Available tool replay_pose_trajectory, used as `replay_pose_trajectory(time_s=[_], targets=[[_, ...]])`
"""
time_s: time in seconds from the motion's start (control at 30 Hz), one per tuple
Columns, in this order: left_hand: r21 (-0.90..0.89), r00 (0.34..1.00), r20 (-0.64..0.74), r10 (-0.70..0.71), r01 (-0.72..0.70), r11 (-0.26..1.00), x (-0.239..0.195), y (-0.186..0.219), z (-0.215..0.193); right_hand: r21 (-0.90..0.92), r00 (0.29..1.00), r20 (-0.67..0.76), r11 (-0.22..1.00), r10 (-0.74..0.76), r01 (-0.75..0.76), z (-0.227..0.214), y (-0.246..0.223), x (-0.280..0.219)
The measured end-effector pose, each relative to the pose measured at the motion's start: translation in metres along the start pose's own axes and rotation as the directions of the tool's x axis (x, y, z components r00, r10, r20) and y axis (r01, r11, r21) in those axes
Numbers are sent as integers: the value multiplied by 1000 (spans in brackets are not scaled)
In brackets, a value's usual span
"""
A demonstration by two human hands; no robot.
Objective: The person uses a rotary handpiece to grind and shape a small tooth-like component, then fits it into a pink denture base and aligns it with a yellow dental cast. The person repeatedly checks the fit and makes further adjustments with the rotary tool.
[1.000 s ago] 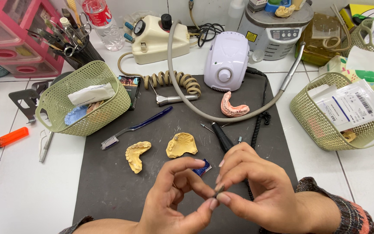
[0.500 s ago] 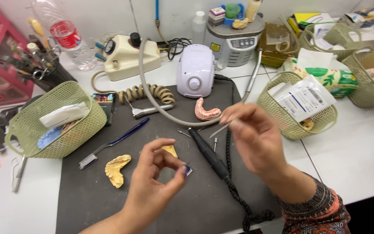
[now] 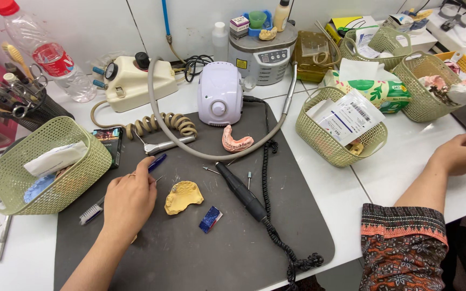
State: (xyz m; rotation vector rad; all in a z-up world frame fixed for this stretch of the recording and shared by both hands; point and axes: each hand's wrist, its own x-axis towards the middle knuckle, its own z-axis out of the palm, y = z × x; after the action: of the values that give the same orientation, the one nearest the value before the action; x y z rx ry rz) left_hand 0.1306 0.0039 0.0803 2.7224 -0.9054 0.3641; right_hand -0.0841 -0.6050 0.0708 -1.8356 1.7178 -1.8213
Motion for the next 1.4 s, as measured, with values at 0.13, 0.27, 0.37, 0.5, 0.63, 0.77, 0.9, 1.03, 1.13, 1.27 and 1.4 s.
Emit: replay_pose_trajectory(time_s=[0.13, 0.27, 0.37, 0.5, 0.63, 0.77, 0.9, 1.03, 1.13, 1.27, 1.4], targets=[[40, 999, 34, 10, -11, 999, 2, 1, 3, -701, 973, 197, 676, -122, 227, -3, -1, -5], [54, 999, 28, 19, -21, 998, 0, 2, 3, -730, 972, 196, 643, -128, 232, 11, 3, -6], [63, 999, 36, 18, -20, 998, -1, 0, 6, -646, 974, 173, 729, -148, 226, 15, 22, -7], [123, 999, 38, 37, -42, 992, -3, -3, 13, -326, 967, -19, 916, -255, 235, 15, 30, -2], [164, 997, 43, 59, -65, 984, -6, -8, 19, 38, 826, -154, 832, -543, 554, 14, -14, -6], [232, 989, -62, 135, -117, 966, -10, -9, 21, 471, 644, -180, 510, -743, 720, -21, -100, -77], [185, 974, -149, 172, -144, 972, -11, -5, 17, 796, 415, -160, 132, -896, 591, -106, -165, -155], [-37, 961, -190, 204, -214, 976, -17, 13, 8, 906, 68, -99, -62, -993, 419, -156, -204, -204], [-138, 960, -171, 223, -247, 959, -23, 30, 4, 921, -86, 82, 42, -993, 388, -160, -215, -229], [-215, 970, -183, 163, -202, 956, -30, 39, 4, 878, -263, 392, 274, -882, 393, -151, -215, -248], [-175, 989, -128, 77, -99, 980, -30, 40, 13, 872, -441, 482, 367, -757, 323, -143, -209, -253]])
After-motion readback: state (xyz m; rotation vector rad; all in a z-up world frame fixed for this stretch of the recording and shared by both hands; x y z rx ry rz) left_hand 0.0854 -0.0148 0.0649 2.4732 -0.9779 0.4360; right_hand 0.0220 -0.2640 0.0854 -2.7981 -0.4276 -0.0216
